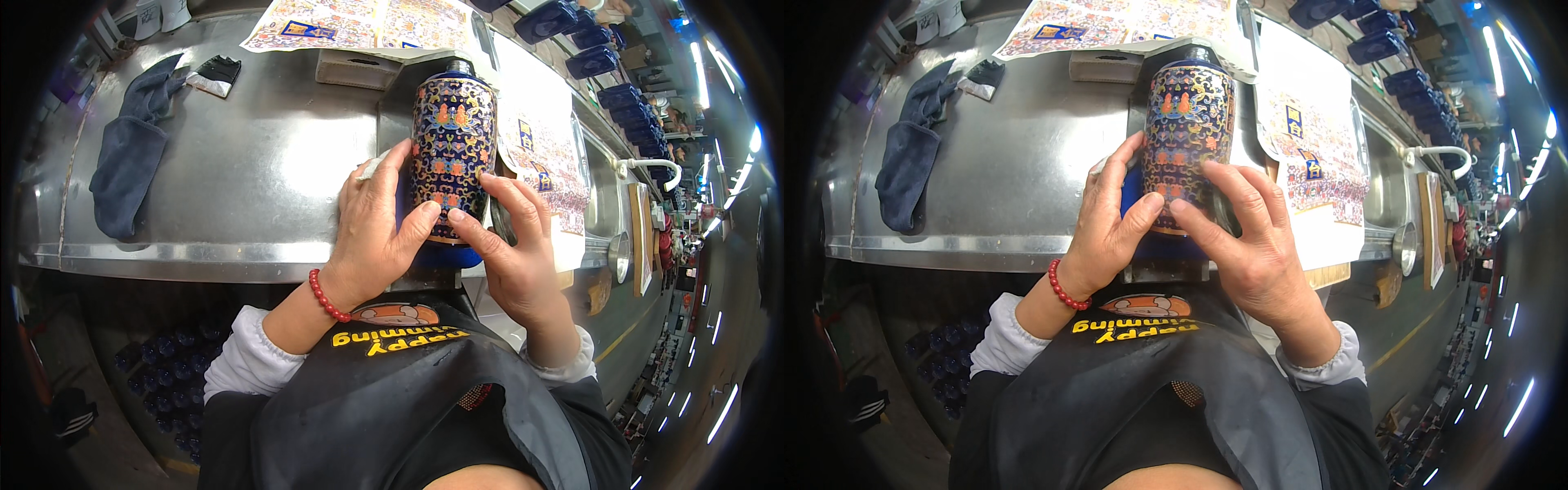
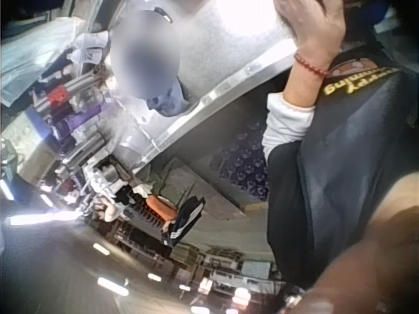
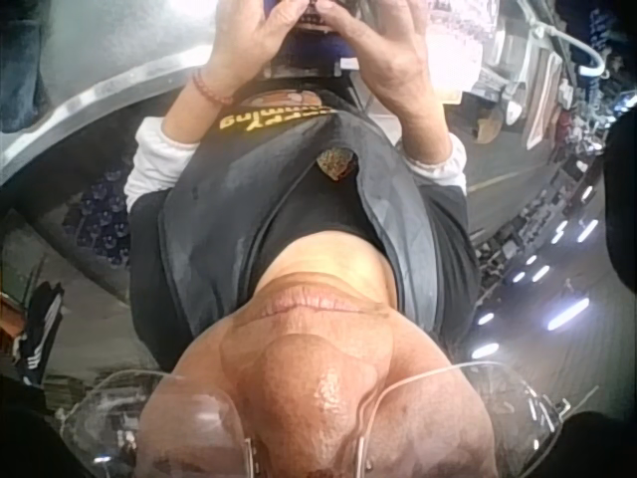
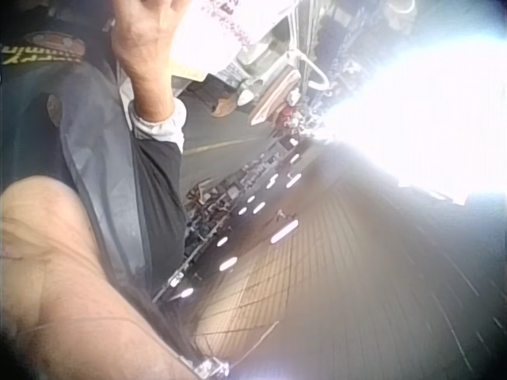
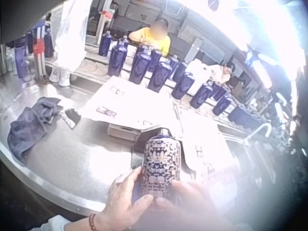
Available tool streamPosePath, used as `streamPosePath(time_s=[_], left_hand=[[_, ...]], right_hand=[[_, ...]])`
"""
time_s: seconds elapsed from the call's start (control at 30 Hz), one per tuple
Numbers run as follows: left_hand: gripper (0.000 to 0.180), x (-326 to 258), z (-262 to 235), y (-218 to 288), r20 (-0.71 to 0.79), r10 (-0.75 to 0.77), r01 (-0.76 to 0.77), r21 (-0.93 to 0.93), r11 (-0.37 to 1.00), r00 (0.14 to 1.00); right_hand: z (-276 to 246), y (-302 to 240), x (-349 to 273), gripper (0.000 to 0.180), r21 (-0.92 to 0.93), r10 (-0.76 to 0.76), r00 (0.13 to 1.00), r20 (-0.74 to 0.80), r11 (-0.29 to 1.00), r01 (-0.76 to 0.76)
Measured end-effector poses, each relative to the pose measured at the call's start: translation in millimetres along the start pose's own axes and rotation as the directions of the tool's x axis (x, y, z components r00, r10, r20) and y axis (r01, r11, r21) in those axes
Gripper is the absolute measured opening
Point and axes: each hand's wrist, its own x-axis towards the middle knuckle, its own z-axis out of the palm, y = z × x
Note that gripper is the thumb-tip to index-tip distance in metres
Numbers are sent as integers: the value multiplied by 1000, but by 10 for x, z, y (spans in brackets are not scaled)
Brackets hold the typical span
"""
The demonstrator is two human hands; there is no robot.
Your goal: The person applies small decorative pieces to a blue ceramic vase using a green tool and a bandaged finger. They rotate the vase to access different areas and repeatedly press the pieces onto the surface.
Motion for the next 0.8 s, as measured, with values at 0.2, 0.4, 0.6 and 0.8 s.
streamPosePath(time_s=[0.2, 0.4, 0.6, 0.8], left_hand=[[69, 4, 13, 5, -21, 12, -12, 11, 1000, 1000], [69, 20, 9, 9, -24, 22, -22, -9, 1000, 999], [68, 18, 17, 6, -38, 34, -33, 7, 999, 999], [66, 21, 10, 20, -30, -5, 3, -37, 999, 1000]], right_hand=[[4, -34, 14, 48, -22, -18, 1000, -8, 1000, 18], [-6, -46, 44, 47, -41, -11, 1000, -5, 999, 11], [15, -54, 48, 48, -30, -9, 1000, -22, 1000, 8], [12, -47, 53, 49, -27, -2, 1000, -15, 1000, 1]])
